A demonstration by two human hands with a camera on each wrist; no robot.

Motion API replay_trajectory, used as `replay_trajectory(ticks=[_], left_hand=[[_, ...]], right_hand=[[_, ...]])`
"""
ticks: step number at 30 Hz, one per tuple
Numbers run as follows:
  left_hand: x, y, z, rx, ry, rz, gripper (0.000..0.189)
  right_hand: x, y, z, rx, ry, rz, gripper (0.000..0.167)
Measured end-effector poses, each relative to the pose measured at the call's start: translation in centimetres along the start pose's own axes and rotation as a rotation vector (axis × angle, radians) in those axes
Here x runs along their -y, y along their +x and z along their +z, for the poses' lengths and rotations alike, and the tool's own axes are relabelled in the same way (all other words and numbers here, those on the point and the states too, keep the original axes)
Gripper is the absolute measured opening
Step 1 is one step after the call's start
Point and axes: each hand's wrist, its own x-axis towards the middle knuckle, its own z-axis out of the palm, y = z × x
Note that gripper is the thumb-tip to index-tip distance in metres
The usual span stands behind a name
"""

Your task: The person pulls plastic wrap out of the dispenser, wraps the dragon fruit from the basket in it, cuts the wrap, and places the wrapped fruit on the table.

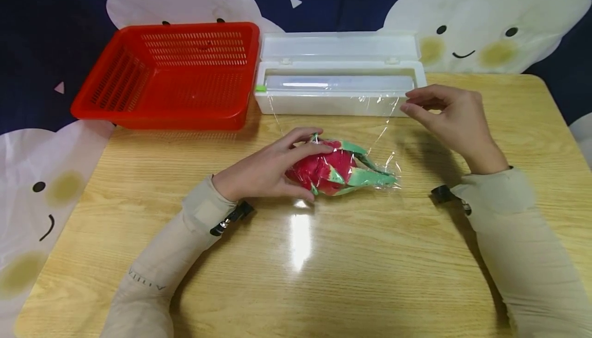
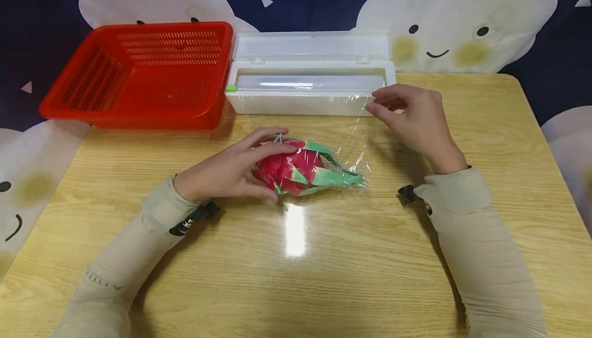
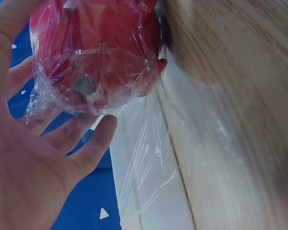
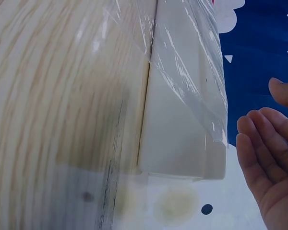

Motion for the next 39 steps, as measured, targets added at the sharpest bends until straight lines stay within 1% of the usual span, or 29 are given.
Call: replay_trajectory(ticks=[4,8,15,17,22,25,28,31,33,36,39], left_hand=[[0.1,0.0,0.0,-0.007,0.003,0.006,0.089],[0.1,0.0,0.1,-0.01,0.029,0.014,0.085],[0.0,0.1,0.2,-0.025,0.054,0.026,0.082],[0.0,0.1,0.2,-0.026,0.058,0.027,0.082],[0.0,0.2,0.2,-0.026,0.064,0.02,0.084],[0.1,0.3,0.1,-0.028,0.052,0.01,0.086],[0.3,0.3,0.0,-0.042,0.034,-0.007,0.082],[0.6,0.4,-0.2,-0.077,-0.009,-0.038,0.074],[0.9,0.4,-0.4,-0.12,-0.038,-0.063,0.069],[1.6,0.4,-0.4,-0.225,-0.085,-0.079,0.063],[2.5,0.4,-0.3,-0.343,-0.089,-0.087,0.06]], right_hand=[[0.0,0.0,0.2,0.0,-0.011,-0.003,0.028],[-0.1,0.1,0.3,-0.009,-0.017,-0.003,0.028],[-0.5,0.4,0.5,-0.091,-0.068,-0.017,0.031],[-0.6,0.4,0.5,-0.102,-0.083,-0.023,0.033],[-0.7,0.5,0.5,-0.097,-0.101,-0.018,0.037],[-0.7,0.5,0.4,-0.092,-0.106,-0.014,0.038],[-0.8,0.5,0.4,-0.091,-0.113,-0.012,0.038],[-0.8,0.6,0.5,-0.086,-0.114,-0.008,0.038],[-0.9,0.6,0.5,-0.08,-0.117,-0.008,0.038],[-0.9,0.7,0.6,-0.075,-0.117,-0.018,0.038],[-0.8,0.7,0.7,-0.077,-0.117,-0.027,0.038]])
